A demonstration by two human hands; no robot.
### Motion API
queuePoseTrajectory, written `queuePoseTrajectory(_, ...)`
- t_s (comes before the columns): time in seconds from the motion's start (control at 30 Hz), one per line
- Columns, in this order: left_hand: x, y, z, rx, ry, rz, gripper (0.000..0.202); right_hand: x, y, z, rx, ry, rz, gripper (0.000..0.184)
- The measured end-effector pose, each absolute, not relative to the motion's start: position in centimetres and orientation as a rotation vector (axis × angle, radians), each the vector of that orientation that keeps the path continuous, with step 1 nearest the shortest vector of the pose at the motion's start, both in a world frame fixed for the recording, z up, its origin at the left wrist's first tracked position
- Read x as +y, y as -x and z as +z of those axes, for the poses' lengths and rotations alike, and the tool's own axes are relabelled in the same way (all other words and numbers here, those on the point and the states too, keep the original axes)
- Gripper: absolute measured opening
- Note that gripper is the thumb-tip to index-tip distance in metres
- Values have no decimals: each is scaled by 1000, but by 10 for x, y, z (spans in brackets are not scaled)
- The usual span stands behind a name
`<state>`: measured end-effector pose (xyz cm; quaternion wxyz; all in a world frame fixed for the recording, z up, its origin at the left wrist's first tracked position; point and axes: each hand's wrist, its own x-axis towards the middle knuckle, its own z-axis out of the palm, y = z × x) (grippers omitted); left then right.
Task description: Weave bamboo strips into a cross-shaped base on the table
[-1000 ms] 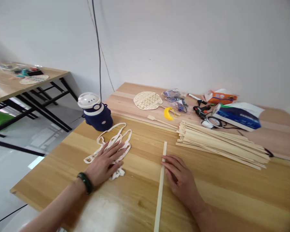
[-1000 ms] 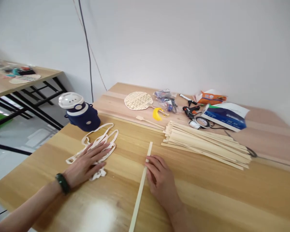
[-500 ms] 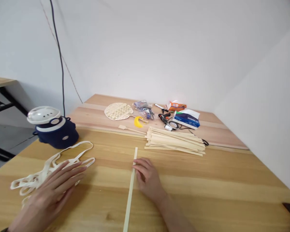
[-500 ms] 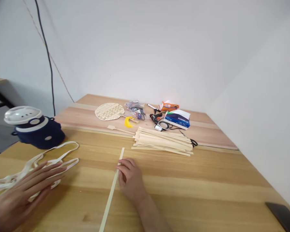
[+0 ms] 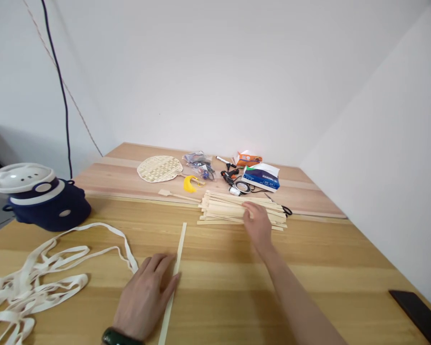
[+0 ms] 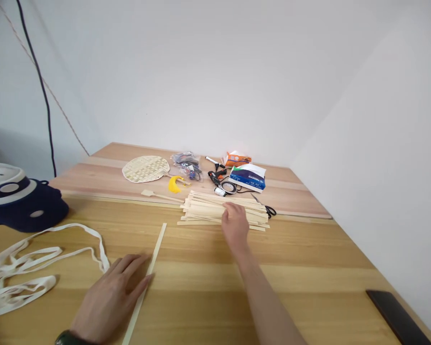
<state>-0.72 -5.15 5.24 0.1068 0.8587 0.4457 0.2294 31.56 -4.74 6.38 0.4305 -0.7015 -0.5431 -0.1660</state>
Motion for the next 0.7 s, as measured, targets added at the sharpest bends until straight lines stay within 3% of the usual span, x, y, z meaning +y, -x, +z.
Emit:
queuePoseTrajectory(0.27,-46,42,38,1259,-2586,801,32,-17,-367,41,-1483,1930,-447,26)
queuePoseTrajectory(0.53,-50,43,53,1201,-2579,928,29,-30,-356,32,-1764,1858,-451,42)
queuePoseTrajectory(0.7,-64,6,70,1441,-2562,595,28,-48,-332,41,-1832,1794,-462,25)
